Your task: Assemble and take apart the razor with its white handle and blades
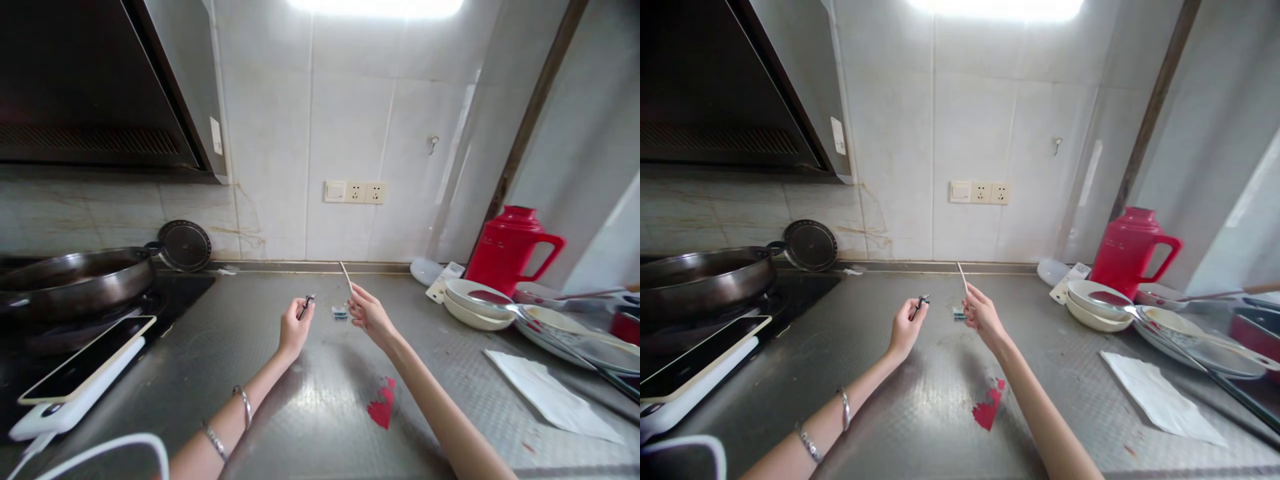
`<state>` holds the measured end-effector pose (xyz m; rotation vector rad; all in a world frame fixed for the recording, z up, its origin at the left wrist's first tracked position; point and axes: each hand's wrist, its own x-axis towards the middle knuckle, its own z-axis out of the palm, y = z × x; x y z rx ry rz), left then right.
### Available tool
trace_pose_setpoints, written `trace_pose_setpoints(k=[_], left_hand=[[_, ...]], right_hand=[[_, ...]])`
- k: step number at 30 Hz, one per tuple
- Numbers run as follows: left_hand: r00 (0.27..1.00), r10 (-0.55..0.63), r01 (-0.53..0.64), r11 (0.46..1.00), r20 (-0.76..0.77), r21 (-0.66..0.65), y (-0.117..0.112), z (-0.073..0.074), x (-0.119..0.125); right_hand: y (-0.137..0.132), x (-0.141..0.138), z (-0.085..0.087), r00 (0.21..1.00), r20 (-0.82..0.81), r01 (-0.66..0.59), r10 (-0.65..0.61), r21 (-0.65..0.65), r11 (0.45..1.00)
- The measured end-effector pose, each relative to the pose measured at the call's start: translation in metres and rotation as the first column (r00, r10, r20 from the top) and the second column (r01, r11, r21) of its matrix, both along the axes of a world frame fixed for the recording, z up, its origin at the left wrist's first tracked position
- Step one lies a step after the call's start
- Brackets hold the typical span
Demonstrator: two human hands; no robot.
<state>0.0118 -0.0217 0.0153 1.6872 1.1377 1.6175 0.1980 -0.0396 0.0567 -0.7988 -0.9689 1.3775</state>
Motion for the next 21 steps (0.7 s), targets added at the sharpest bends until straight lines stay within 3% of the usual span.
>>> trace_pose_setpoints(k=[6, 10, 16, 21], left_hand=[[1.0, -0.022, 0.022, 0.999, 0.021, -0.025, -0.005, -0.001, 0.001], [0.997, -0.065, 0.065, 0.998, 0.029, -0.019, -0.008, -0.002, 0.005], [0.998, -0.022, 0.021, 1.0, 0.059, 0.016, -0.007, 0.0, 0.003], [0.998, -0.03, 0.029, 0.999, 0.062, 0.021, -0.009, -0.002, 0.005]], right_hand=[[-0.028, -0.027, 0.003, 0.99, -0.128, -0.084, 0.065, -0.143, 0.986], [-0.045, -0.047, -0.003, 0.991, -0.121, -0.075, 0.054, -0.182, 0.98], [-0.08, -0.066, -0.012, 0.994, -0.106, -0.056, 0.033, -0.217, 0.975], [-0.078, -0.065, -0.005, 0.989, -0.141, 0.014, -0.042, -0.194, 0.981]])
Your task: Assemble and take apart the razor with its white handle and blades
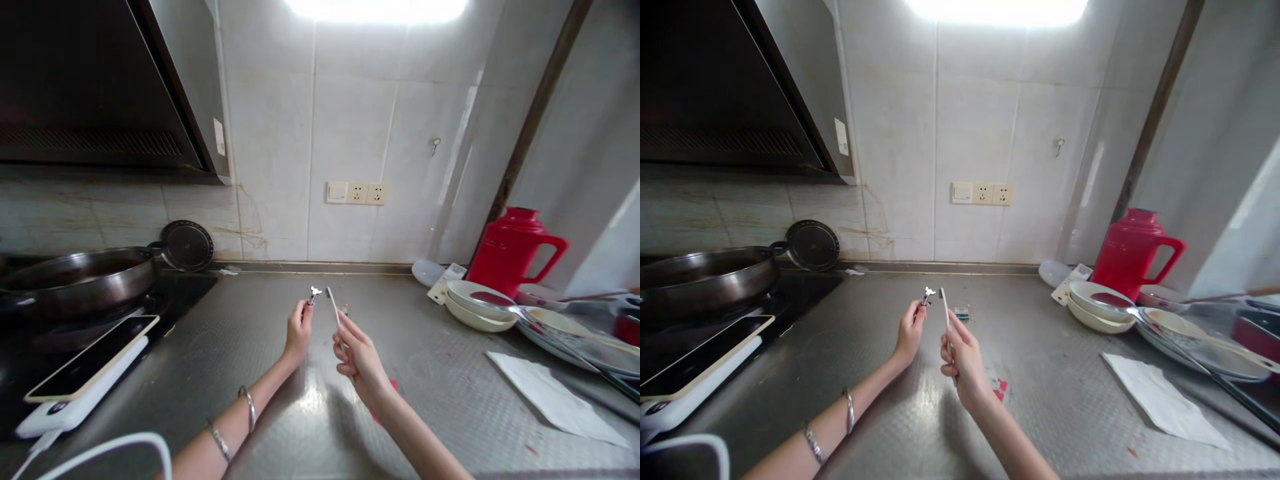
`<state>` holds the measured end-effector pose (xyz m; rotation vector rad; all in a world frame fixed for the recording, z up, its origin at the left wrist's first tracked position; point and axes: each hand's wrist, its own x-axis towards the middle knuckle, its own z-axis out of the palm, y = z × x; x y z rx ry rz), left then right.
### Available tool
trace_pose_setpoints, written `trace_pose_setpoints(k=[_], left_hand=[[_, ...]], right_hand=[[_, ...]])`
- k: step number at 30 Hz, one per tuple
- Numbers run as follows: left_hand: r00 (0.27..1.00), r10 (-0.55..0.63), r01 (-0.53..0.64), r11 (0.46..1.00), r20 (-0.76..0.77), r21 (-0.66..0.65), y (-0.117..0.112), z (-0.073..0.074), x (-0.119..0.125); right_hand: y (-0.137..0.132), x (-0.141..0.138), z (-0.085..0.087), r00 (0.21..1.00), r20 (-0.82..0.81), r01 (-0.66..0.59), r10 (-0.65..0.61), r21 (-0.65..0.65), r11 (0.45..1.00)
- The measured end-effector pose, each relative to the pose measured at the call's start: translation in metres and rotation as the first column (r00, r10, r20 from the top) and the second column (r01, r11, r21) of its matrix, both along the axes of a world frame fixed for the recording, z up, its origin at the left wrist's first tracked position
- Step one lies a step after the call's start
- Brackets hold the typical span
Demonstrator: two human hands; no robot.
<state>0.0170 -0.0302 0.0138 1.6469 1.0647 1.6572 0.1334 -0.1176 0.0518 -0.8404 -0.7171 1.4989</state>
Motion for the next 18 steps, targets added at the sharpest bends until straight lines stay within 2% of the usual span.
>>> trace_pose_setpoints(k=[3, 9, 15, 18], left_hand=[[0.999, -0.032, 0.032, 0.999, -0.008, -0.011, -0.004, 0.0, 0.003], [0.999, -0.032, 0.032, 0.999, 0.002, -0.011, -0.006, 0.003, 0.002], [0.998, -0.06, 0.06, 0.998, -0.006, -0.001, -0.008, 0.004, 0.004], [0.999, -0.043, 0.043, 0.999, 0.003, 0.004, -0.005, 0.003, 0.001]], right_hand=[[0.007, 0.0, 0.004, 1.0, -0.003, 0.012, -0.012, 0.008, 1.0], [-0.004, -0.005, -0.005, 1.0, 0.0, -0.002, 0.002, -0.015, 1.0], [0.007, 0.002, 0.008, 1.0, 0.01, 0.025, -0.025, 0.011, 1.0], [0.005, -0.001, 0.005, 0.999, 0.038, 0.005, -0.005, 0.003, 1.0]])
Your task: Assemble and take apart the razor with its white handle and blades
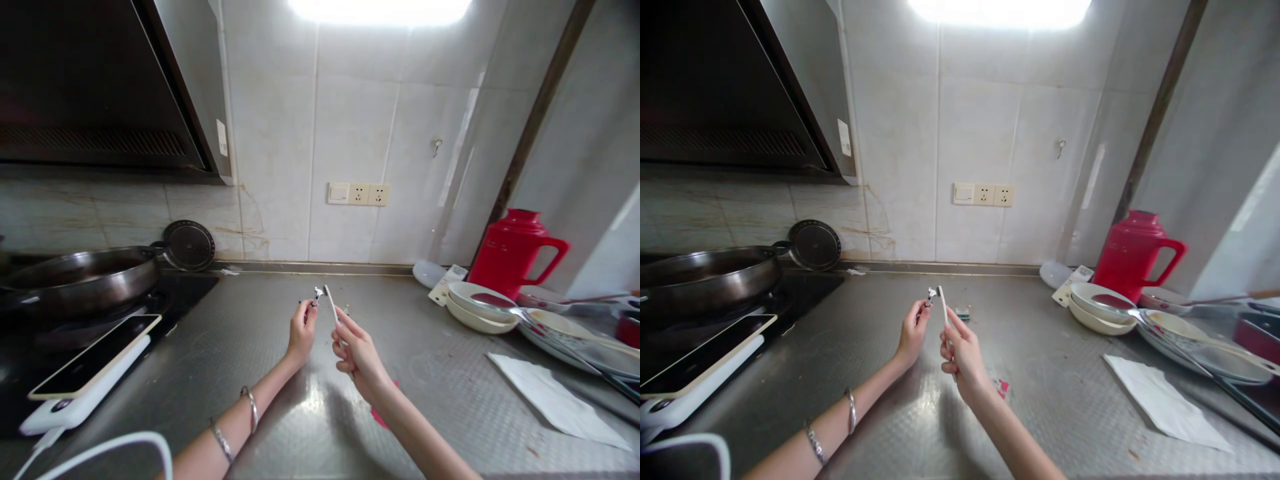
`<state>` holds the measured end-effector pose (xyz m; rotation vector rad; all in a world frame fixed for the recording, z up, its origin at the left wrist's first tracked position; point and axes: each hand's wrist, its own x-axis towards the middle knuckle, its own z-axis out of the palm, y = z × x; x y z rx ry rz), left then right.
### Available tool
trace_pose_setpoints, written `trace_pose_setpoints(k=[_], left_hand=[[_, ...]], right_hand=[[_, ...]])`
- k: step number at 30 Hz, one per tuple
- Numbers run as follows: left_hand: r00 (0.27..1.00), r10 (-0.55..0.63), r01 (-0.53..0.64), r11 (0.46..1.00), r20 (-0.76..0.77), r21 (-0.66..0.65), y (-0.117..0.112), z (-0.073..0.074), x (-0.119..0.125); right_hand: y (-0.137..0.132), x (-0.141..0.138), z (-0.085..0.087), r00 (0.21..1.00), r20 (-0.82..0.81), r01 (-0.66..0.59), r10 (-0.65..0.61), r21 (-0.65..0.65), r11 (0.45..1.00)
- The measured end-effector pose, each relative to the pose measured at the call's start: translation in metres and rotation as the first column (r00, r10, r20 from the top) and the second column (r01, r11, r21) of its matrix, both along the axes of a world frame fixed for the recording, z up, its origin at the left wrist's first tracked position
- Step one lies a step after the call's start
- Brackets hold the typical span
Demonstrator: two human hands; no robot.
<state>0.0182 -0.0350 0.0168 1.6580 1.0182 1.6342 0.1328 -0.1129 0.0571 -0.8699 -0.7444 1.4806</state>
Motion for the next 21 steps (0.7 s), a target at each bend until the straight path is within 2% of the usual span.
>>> trace_pose_setpoints(k=[3, 9, 14, 21], left_hand=[[1.0, 0.023, -0.023, 1.0, -0.006, 0.007, 0.004, -0.002, -0.003], [0.999, 0.006, -0.005, 1.0, -0.042, 0.022, 0.005, -0.005, -0.001], [0.999, 0.016, -0.015, 1.0, -0.042, 0.022, 0.006, -0.005, -0.002], [0.998, 0.01, -0.009, 1.0, -0.057, 0.016, 0.006, -0.006, 0.0]], right_hand=[[-0.006, -0.002, -0.004, 1.0, 0.011, 0.011, -0.011, -0.009, 1.0], [-0.001, 0.0, 0.003, 1.0, 0.008, 0.018, -0.018, 0.012, 1.0], [-0.009, -0.004, -0.004, 0.999, 0.001, 0.036, -0.036, -0.012, 0.999], [0.0, 0.006, 0.007, 1.0, -0.029, -0.006, 0.006, 0.014, 1.0]])
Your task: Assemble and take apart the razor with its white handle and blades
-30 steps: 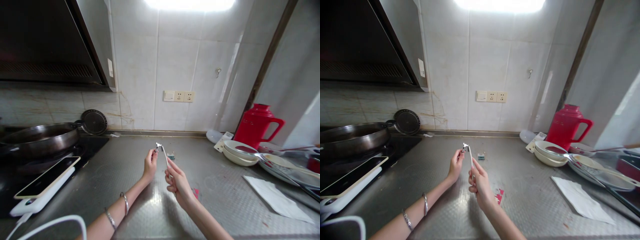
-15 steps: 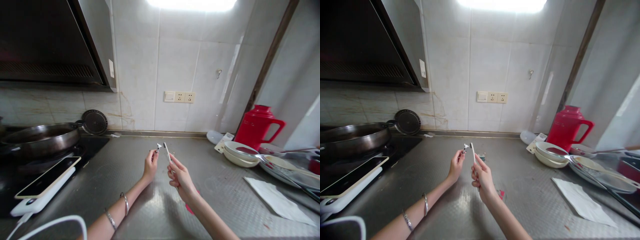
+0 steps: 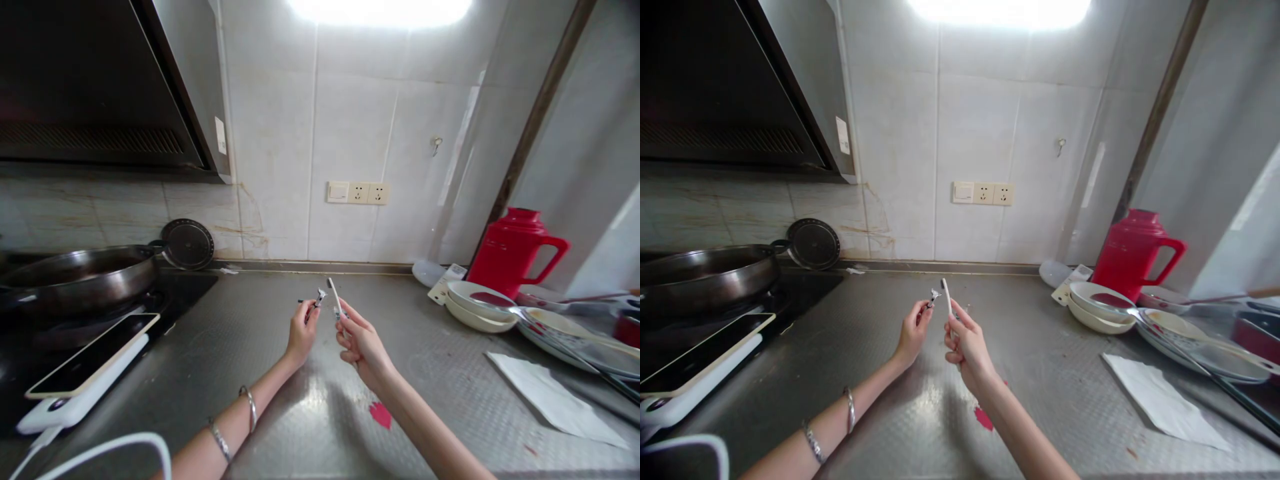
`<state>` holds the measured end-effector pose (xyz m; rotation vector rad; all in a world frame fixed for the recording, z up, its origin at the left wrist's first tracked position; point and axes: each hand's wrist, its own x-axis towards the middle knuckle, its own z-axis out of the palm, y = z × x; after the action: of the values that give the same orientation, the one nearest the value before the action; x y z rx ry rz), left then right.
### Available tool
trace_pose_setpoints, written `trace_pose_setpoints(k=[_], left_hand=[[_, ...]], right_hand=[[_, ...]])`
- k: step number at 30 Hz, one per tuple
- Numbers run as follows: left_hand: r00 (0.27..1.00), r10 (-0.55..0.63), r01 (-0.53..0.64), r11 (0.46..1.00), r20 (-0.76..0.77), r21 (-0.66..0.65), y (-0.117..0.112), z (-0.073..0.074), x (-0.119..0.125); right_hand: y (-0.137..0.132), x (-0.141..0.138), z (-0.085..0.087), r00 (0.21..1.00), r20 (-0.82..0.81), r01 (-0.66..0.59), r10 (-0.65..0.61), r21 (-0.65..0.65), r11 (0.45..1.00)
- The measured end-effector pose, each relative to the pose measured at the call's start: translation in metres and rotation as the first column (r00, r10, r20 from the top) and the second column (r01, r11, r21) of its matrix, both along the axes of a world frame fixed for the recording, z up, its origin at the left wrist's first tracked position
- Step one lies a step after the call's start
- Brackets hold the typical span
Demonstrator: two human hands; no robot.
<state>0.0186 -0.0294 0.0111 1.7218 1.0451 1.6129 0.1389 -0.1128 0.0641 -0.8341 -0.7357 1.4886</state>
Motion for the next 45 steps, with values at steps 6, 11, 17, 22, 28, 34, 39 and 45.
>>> trace_pose_setpoints(k=[6, 11, 17, 22, 28, 34, 39, 45], left_hand=[[1.0, -0.006, 0.006, 1.0, 0.025, -0.014, -0.002, 0.001, 0.0], [0.999, -0.037, 0.037, 0.999, 0.024, -0.002, -0.006, 0.002, 0.003], [0.995, -0.025, 0.027, 0.999, 0.092, -0.022, -0.006, 0.006, 0.003], [0.994, -0.045, 0.05, 0.998, 0.104, -0.049, -0.008, 0.006, 0.005], [0.987, -0.037, 0.046, 0.998, 0.155, -0.053, -0.007, 0.005, 0.007], [0.986, -0.067, 0.078, 0.995, 0.155, -0.068, -0.009, 0.004, 0.009], [0.985, -0.05, 0.061, 0.996, 0.166, -0.064, -0.008, 0.005, 0.008], [0.985, -0.06, 0.071, 0.995, 0.161, -0.065, -0.009, 0.004, 0.009]], right_hand=[[-0.009, -0.004, -0.008, 1.0, -0.016, 0.012, -0.013, -0.039, 0.999], [-0.01, -0.003, -0.001, 0.996, -0.083, 0.011, -0.015, -0.045, 0.999], [-0.02, -0.015, -0.008, 0.993, -0.116, 0.015, -0.025, -0.083, 0.996], [-0.01, -0.019, -0.003, 0.986, -0.153, 0.057, -0.063, -0.038, 0.998], [-0.019, -0.027, -0.005, 0.983, -0.18, 0.02, -0.036, -0.089, 0.996], [-0.013, -0.03, -0.007, 0.969, -0.22, 0.099, -0.113, -0.074, 0.992], [-0.019, -0.037, -0.012, 0.973, -0.218, 0.058, -0.071, -0.066, 0.996], [-0.018, -0.032, -0.008, 0.961, -0.255, 0.096, -0.108, -0.059, 0.994]])
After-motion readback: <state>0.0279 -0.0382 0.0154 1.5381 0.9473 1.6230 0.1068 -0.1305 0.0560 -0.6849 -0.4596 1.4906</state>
